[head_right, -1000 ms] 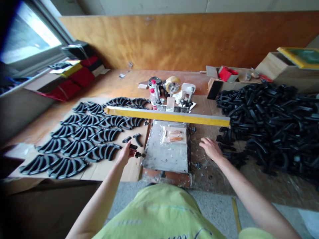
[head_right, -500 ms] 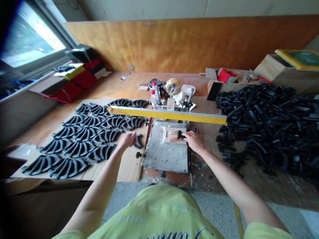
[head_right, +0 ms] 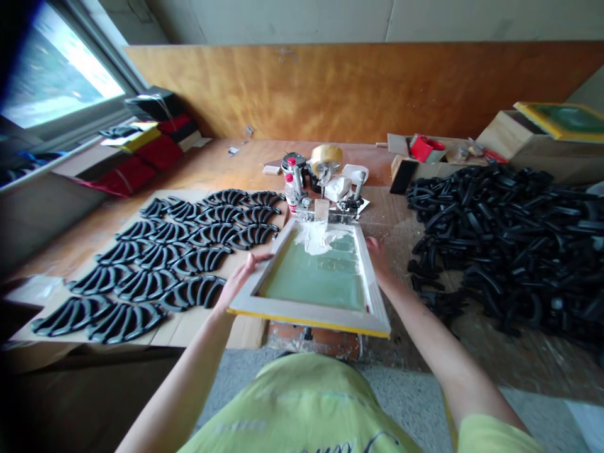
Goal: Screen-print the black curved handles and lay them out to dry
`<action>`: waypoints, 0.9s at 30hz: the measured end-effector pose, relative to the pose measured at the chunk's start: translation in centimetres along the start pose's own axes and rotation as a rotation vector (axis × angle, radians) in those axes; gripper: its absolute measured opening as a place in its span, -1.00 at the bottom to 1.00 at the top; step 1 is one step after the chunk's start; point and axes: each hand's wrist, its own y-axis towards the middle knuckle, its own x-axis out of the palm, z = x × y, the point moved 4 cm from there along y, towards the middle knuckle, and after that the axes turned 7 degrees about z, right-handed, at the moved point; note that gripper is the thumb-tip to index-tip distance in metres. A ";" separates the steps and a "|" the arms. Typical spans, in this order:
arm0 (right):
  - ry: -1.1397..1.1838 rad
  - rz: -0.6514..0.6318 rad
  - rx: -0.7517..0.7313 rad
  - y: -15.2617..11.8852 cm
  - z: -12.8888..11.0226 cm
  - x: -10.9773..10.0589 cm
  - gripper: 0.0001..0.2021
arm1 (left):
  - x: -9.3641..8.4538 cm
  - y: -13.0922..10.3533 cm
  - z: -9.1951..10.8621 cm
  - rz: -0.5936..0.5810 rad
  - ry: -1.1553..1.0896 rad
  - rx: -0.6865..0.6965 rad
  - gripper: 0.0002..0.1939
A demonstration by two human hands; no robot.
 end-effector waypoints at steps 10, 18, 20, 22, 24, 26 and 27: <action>0.903 0.107 0.439 12.3 1.2 -1.5 -0.72 | -0.2 -0.4 -11.9 0.085 0.197 -0.204 -0.23; 0.997 0.044 0.027 7.6 -1.9 -5.3 -0.86 | -0.3 -0.4 -12.5 0.091 0.213 -0.216 -0.29; 1.055 0.037 -0.027 7.3 -1.4 -5.6 -0.90 | -0.3 -0.4 -12.5 0.095 0.217 -0.218 -0.29; 1.066 0.043 0.038 7.8 -1.0 -5.4 -0.92 | -0.4 -0.4 -12.4 0.100 0.221 -0.214 -0.29; 1.043 0.103 0.120 7.9 -1.2 -5.3 -0.90 | -0.5 -0.4 -12.3 0.100 0.217 -0.206 -0.28; 1.027 0.179 0.136 7.2 -2.0 -5.6 -0.83 | -0.5 -0.5 -12.3 0.086 0.198 -0.200 -0.26; 1.035 0.203 0.112 6.7 -2.5 -5.7 -0.81 | -0.4 -0.5 -12.2 0.073 0.186 -0.198 -0.25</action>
